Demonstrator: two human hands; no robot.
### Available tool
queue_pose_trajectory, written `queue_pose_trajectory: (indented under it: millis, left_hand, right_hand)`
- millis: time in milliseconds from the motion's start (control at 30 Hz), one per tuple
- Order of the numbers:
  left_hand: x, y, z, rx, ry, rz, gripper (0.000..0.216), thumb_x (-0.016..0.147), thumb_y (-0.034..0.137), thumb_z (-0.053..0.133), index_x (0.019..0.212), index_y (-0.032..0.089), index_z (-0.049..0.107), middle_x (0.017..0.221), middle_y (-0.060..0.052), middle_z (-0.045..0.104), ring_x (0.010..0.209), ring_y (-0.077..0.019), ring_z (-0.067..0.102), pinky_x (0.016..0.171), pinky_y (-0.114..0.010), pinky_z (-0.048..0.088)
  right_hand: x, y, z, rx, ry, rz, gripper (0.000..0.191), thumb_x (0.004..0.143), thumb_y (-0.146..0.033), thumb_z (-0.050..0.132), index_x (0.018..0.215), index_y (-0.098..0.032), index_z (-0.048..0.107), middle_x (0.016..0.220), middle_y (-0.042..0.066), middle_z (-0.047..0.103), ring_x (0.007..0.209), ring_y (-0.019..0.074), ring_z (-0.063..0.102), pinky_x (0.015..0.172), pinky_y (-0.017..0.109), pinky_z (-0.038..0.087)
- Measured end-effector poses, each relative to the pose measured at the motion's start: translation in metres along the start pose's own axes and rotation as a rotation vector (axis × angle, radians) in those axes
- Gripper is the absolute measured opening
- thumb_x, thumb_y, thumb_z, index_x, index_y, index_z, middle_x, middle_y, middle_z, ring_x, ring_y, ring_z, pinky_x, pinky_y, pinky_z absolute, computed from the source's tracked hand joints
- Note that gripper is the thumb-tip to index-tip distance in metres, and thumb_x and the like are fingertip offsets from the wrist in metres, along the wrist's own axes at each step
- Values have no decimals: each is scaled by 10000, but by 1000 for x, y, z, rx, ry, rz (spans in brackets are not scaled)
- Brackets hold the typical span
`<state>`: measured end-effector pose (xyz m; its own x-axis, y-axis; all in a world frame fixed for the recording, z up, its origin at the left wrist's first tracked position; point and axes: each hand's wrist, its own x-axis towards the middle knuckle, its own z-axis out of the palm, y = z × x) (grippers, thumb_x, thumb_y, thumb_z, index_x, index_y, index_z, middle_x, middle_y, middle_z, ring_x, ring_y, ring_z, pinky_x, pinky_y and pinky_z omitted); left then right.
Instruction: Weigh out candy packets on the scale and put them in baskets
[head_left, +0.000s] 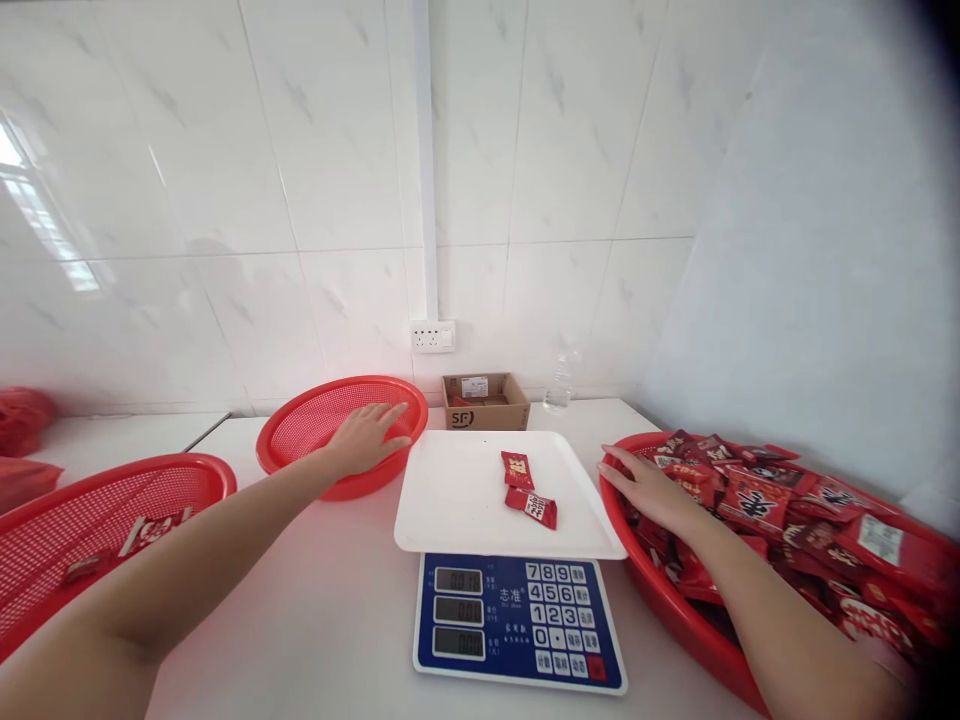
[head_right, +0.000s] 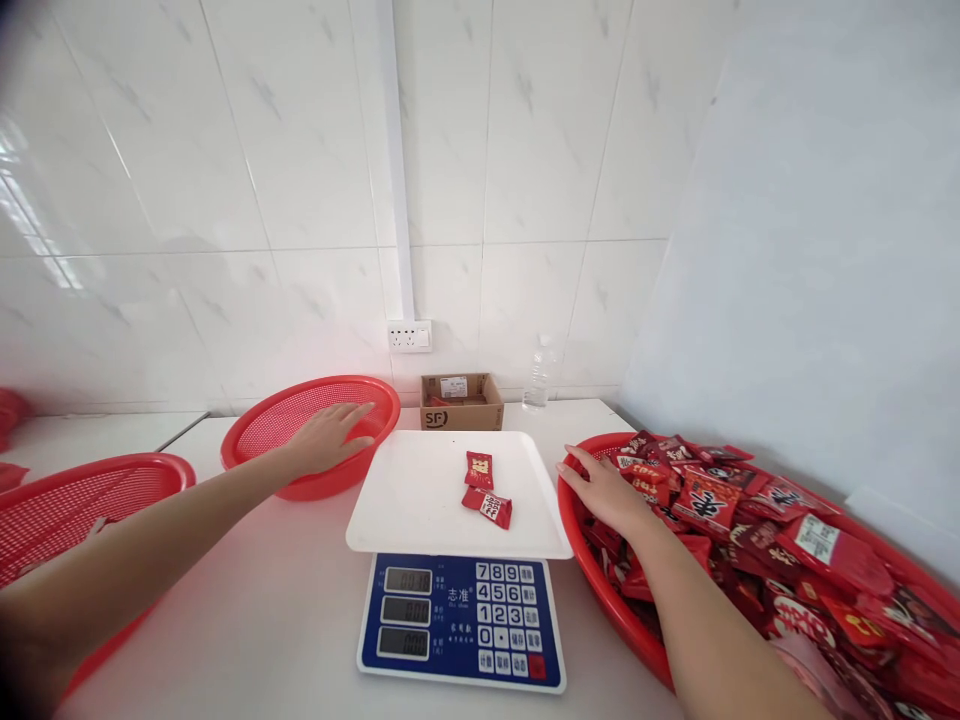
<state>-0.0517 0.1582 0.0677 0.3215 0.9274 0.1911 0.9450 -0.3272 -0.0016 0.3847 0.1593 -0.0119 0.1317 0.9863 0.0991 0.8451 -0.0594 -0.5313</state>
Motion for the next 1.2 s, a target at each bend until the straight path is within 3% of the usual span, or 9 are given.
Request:
queue_pose_trajectory:
  millis: [100,233,333,400,500,600,800,967,1200]
  left_hand:
    - [6,49,9,-58,-44,165,671,873,624,314,1432,255,274,1484,-100,328,1361,-298,258,1071,-465,232]
    - [14,114,24,-132,-132,388,757,822,719,294,1445,293,230,1506,-90,295,1367,-280,269,1057,-422,283]
    - [22,147,35,-147,-154,496,798,792,753,297,1435,283,262,1496,-112,303,1379,-324,222,1051,-474,272]
    - [27,158,41,-138,-156,531,757,796,744,306,1392,279,349,1453,-123,368,1346,-343,282,1020,-503,299]
    - [34,164,45,-105,-147,544,605,854,657,328,1269,250,495,1305,-122,514,1196,-312,464,940,-463,385]
    - [36,163,46,-52,-130,529,480,899,543,365,1171,194,554,1181,-128,581,1069,-290,537,863,-415,434]
    - [33,149,43,24,-122,483,376,940,356,350,1268,193,434,1092,-135,606,973,-284,569,763,-390,466]
    - [26,136,34,19,-155,488,407,896,195,371,1300,225,404,1145,-122,581,982,-268,567,732,-360,480]
    - [4,121,26,-65,-210,514,583,853,86,370,1396,286,299,1349,-66,481,1179,-230,485,905,-343,445]
  right_hand:
    - [1,1,0,8,4,-17,615,833,-587,366,1340,-254,470,1375,101,478,1262,286,440,1044,427,333]
    - [2,5,2,11,11,-56,588,837,-542,391,1321,-223,492,1357,115,500,1242,275,464,1041,410,342]
    - [3,6,3,7,16,-48,584,839,-532,394,1323,-219,490,1353,117,504,1251,267,455,1046,404,335]
    - [3,6,3,9,17,-51,585,842,-533,389,1327,-219,485,1359,115,498,1254,260,452,1046,397,335]
    - [3,5,2,8,1,-72,587,844,-531,386,1331,-217,477,1371,113,486,1258,253,447,1052,395,325]
    - [1,3,0,6,-17,-60,601,844,-541,381,1338,-211,468,1378,114,478,1268,258,436,1052,399,322]
    - [0,1,-1,6,-25,-49,590,854,-528,364,1346,-216,457,1394,111,459,1289,256,410,1048,398,329]
    - [-3,-3,-2,1,-30,-32,605,851,-531,361,1357,-211,445,1400,112,451,1287,261,411,1051,402,324]
    - [-5,-5,-4,-1,-36,-29,614,855,-524,357,1370,-197,427,1392,119,458,1281,257,420,1039,400,338]
